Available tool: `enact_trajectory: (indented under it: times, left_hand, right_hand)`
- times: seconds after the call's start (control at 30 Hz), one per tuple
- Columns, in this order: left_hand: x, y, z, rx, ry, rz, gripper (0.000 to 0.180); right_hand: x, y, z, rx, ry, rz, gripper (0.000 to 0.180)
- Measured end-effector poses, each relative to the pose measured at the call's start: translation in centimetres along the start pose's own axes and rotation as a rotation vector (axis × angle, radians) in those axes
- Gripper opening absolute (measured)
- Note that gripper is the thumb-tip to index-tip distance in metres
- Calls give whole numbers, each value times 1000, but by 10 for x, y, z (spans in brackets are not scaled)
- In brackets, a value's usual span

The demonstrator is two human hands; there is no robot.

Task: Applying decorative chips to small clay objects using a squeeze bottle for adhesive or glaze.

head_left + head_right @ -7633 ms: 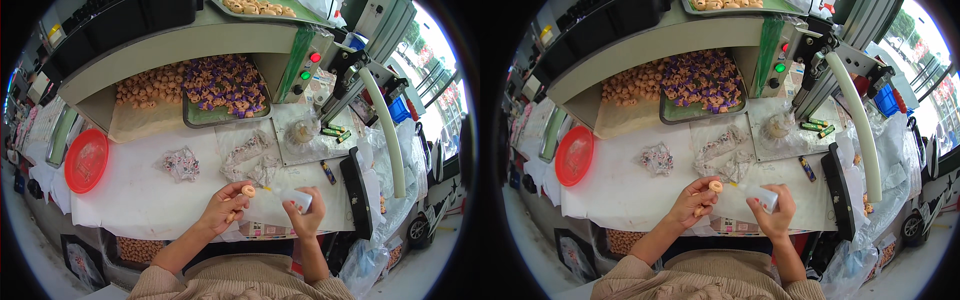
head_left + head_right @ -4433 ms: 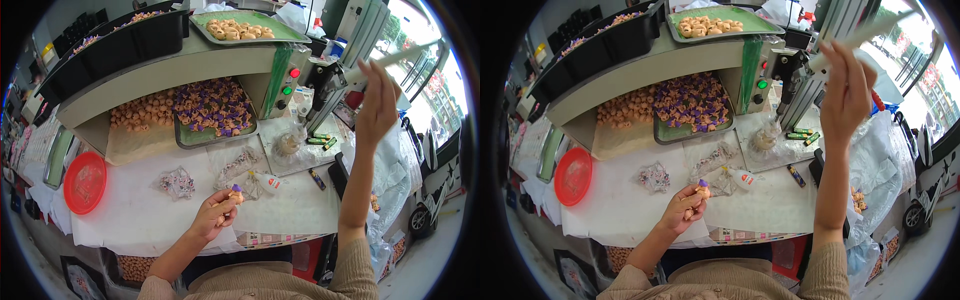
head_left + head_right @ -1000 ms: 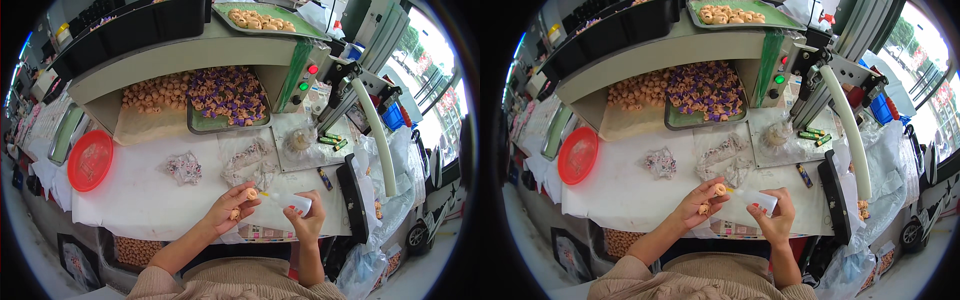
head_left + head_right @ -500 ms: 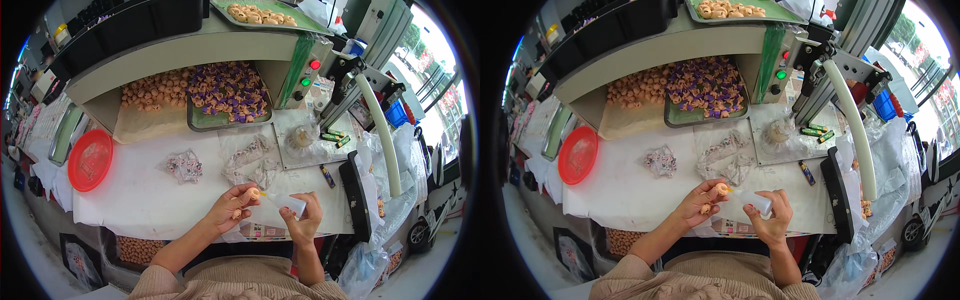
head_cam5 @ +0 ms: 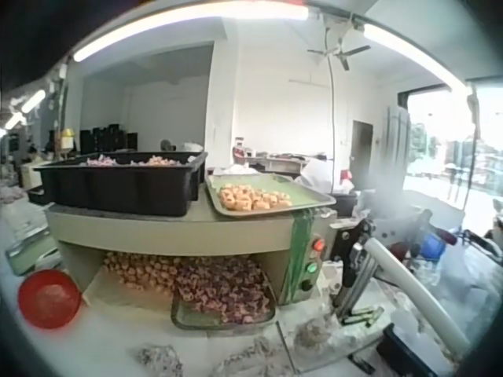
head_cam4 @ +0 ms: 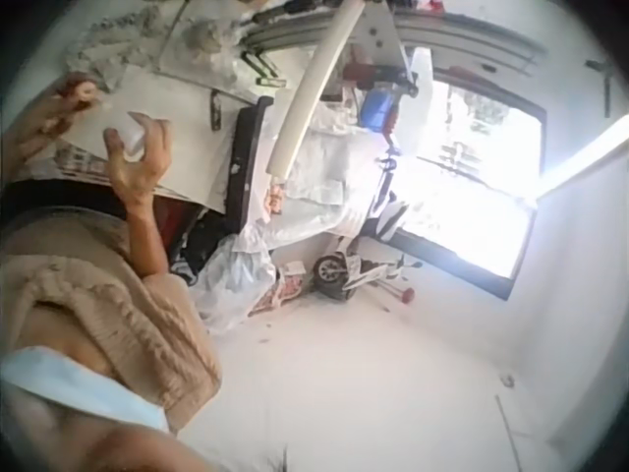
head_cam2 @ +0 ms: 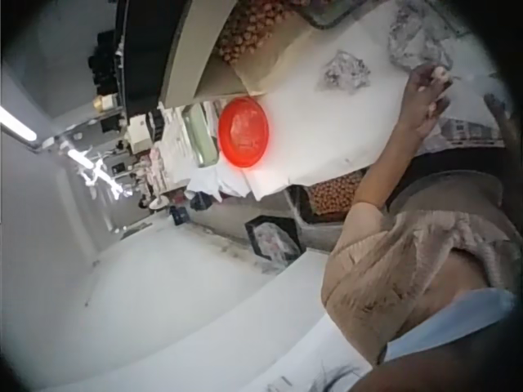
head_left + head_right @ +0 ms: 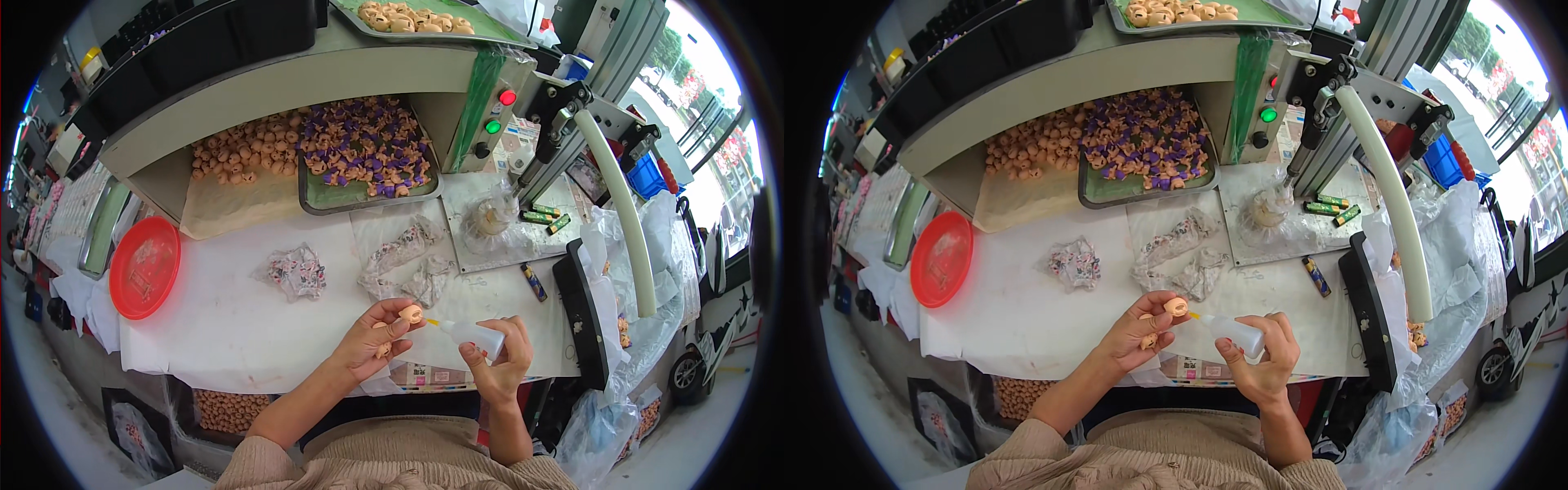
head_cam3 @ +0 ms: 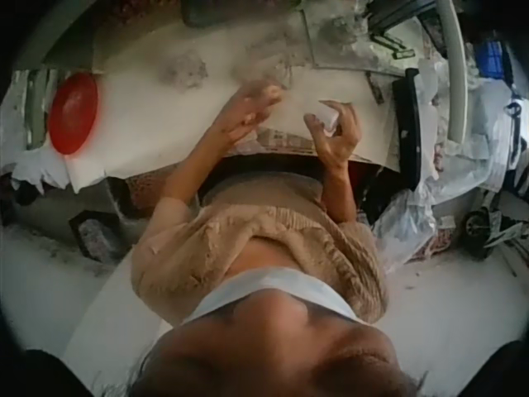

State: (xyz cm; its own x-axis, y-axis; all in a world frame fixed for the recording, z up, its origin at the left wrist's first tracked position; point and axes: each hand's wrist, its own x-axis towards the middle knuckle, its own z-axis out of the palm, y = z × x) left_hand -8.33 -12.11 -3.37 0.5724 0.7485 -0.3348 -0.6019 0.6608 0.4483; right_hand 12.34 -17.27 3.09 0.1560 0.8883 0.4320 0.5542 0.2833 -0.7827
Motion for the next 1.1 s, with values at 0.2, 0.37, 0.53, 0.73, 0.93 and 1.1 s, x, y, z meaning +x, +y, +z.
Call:
enact_trajectory:
  times: [0.2,0.37,0.53,0.73,0.93,1.1]
  left_hand:
    - [1,-1,2,-3,19,3,34]
    - [2,0,2,-24,8,-4,34]
    - [4,1,-1,-25,22,-12,35]
    - [-4,9,-2,-36,-1,-7,34]
    - [-19,25,-11,-184,-49,-34,30]
    - [-42,43,-22,-274,-11,6,36]
  right_hand:
    - [0,3,1,8,-22,27,33]
    - [3,6,1,-14,-4,8,32]
    - [6,8,3,-11,20,6,32]
    - [12,19,12,72,14,15,31]
    - [38,48,41,49,-69,179,26]
    - [58,46,52,-198,-146,84,22]
